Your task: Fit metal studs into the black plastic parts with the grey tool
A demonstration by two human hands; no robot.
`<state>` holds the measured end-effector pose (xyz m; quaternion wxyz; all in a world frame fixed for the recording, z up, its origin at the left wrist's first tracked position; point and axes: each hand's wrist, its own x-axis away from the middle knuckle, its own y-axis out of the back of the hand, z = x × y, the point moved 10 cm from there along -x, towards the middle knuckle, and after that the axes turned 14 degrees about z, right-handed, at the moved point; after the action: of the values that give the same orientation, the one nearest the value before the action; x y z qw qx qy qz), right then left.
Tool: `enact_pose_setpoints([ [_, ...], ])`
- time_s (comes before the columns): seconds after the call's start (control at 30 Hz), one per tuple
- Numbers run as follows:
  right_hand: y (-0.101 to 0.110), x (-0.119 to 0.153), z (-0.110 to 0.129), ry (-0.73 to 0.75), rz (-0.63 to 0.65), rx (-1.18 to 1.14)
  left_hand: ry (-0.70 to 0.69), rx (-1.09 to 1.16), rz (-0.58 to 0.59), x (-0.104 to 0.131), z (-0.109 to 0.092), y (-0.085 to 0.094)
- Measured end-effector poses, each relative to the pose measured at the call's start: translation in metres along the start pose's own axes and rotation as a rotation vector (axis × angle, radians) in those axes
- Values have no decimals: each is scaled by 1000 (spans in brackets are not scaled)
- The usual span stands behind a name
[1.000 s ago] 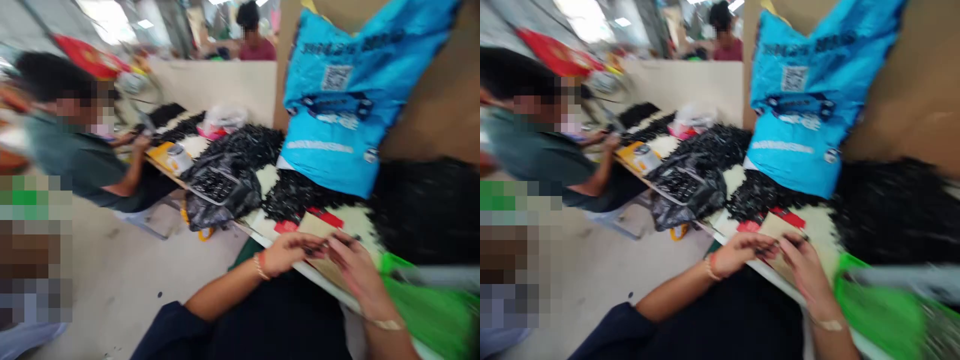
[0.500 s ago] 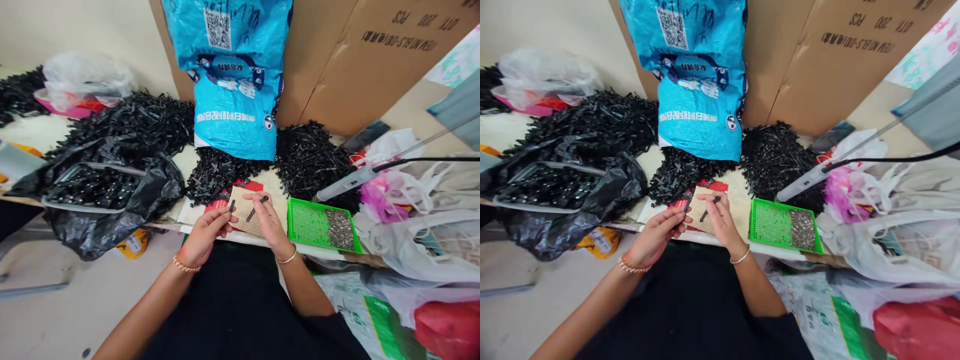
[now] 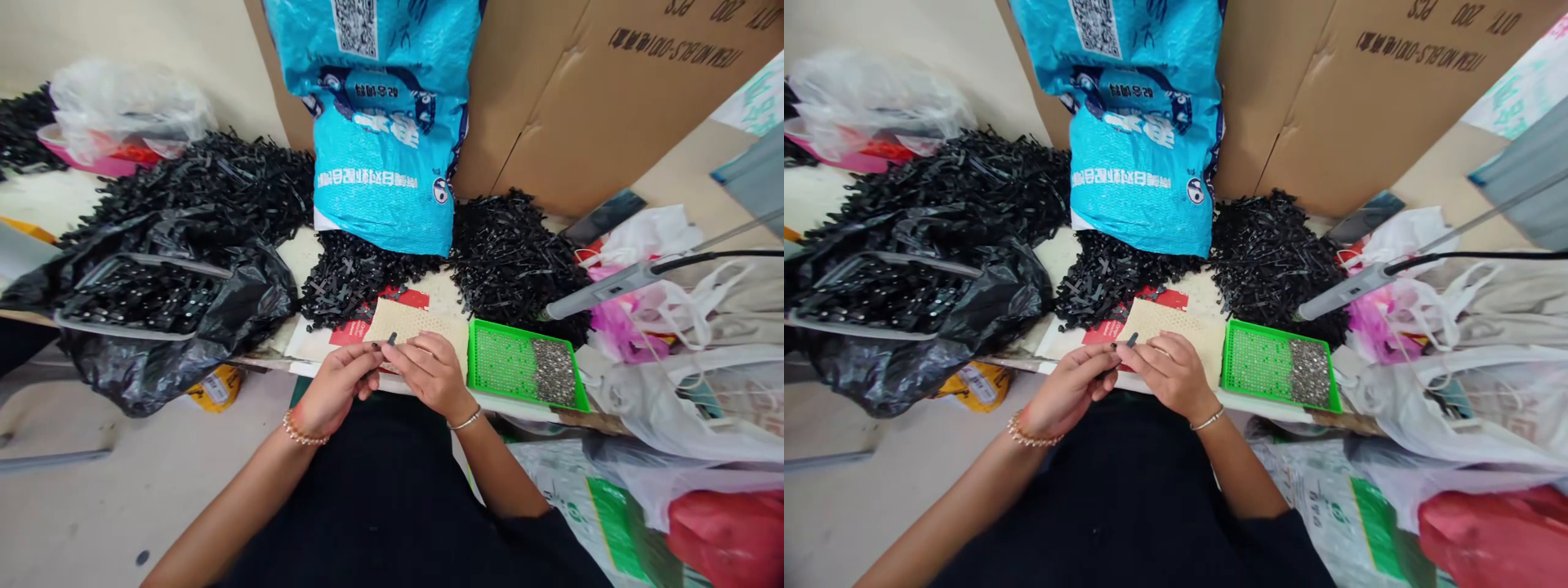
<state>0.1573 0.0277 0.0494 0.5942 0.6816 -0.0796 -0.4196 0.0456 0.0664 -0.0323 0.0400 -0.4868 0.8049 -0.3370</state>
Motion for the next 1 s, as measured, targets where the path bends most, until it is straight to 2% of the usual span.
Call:
enact_pose_setpoints([
  [0.2, 3, 11, -3, -31, -71, -58, -5, -3, -14, -2, 2, 2],
  [0.47, -17, 14, -5, -88, -28, -196, -5, 10, -43, -1, 6, 4],
  [0.63, -17, 17, -10, -134, -63, -335, 2, -61, -26, -2, 5, 3],
  [0.8, -12, 20, -6, -129, -76, -263, -9, -88, -55, -2, 3, 4],
  [1.0, -7, 28, -8, -122, -151, -232, -8, -97, -65, -2, 3, 2],
])
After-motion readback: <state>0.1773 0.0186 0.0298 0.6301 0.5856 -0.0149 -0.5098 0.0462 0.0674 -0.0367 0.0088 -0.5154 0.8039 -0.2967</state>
